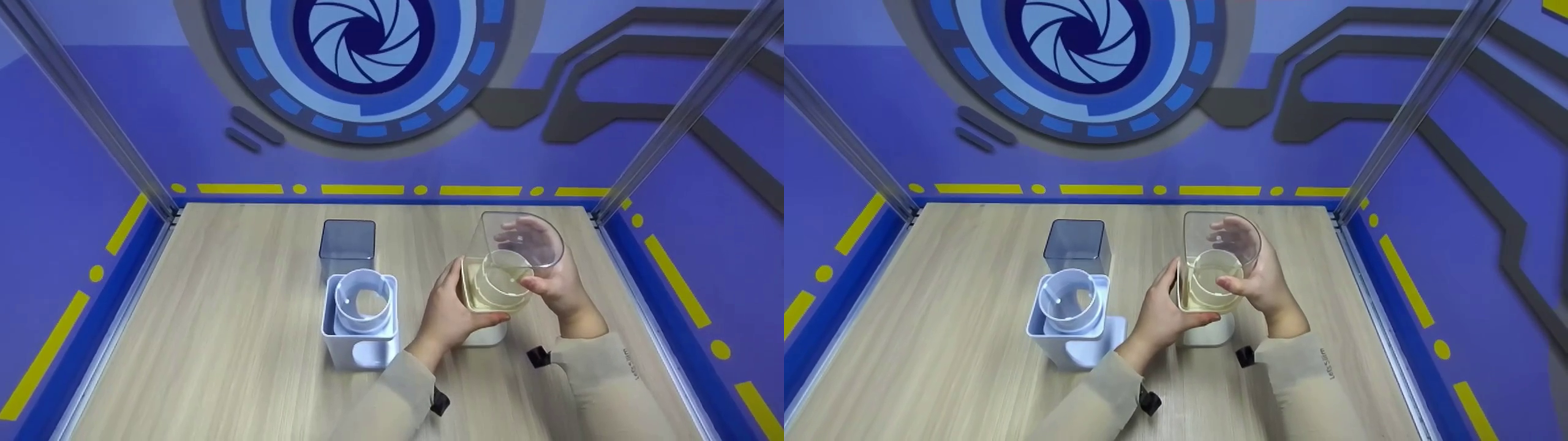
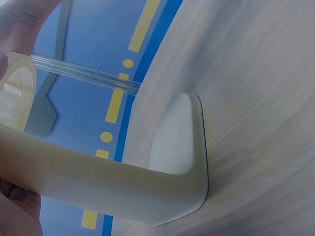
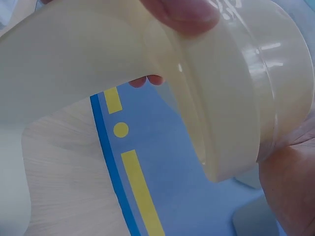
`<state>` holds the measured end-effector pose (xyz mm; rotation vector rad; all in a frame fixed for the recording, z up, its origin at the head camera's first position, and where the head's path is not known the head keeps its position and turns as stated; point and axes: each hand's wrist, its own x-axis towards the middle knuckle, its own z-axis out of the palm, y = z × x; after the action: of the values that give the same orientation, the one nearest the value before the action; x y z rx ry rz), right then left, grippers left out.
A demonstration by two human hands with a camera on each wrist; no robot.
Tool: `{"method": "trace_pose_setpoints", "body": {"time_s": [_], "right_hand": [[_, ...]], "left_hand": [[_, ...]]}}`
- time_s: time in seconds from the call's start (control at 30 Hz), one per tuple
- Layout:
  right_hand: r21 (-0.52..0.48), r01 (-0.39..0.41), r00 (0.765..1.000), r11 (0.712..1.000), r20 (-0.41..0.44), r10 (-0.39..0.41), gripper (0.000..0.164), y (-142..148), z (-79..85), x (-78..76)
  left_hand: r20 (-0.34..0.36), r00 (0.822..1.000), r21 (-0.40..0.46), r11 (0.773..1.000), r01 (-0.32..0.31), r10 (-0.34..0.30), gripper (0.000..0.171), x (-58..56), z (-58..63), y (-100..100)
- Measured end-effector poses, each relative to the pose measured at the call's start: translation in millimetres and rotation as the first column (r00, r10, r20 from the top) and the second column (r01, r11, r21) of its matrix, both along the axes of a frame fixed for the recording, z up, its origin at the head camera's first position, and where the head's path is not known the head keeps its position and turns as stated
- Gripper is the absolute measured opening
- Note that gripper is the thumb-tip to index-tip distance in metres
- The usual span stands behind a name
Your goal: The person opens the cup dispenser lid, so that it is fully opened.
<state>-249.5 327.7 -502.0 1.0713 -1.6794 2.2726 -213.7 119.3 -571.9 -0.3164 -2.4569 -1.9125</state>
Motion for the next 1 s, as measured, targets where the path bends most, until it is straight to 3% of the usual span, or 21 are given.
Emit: {"method": "trace_pose_setpoints", "body": {"time_s": [0.5,0.77,1.0], "right_hand": [[0.047,0.012,1.0,0.999,-0.001,-0.012,0.091,-2,10.6,0.4],[-0.165,-0.049,0.998,0.985,-0.048,0.042,0.091,-7,40.1,1.0],[-0.222,-0.012,0.997,0.975,-0.079,-0.005,0.09,-2,63.4,-1.0]], "left_hand": [[-0.03,0.999,0.027,0.999,0.018,-0.017,0.132,-0.9,-3.3,0],[-0.015,1.0,0.026,0.999,0.019,-0.019,0.134,-0.2,-1.4,0],[-0.008,1.0,0.043,0.999,0.017,-0.016,0.128,-0.7,-2.1,1]]}}
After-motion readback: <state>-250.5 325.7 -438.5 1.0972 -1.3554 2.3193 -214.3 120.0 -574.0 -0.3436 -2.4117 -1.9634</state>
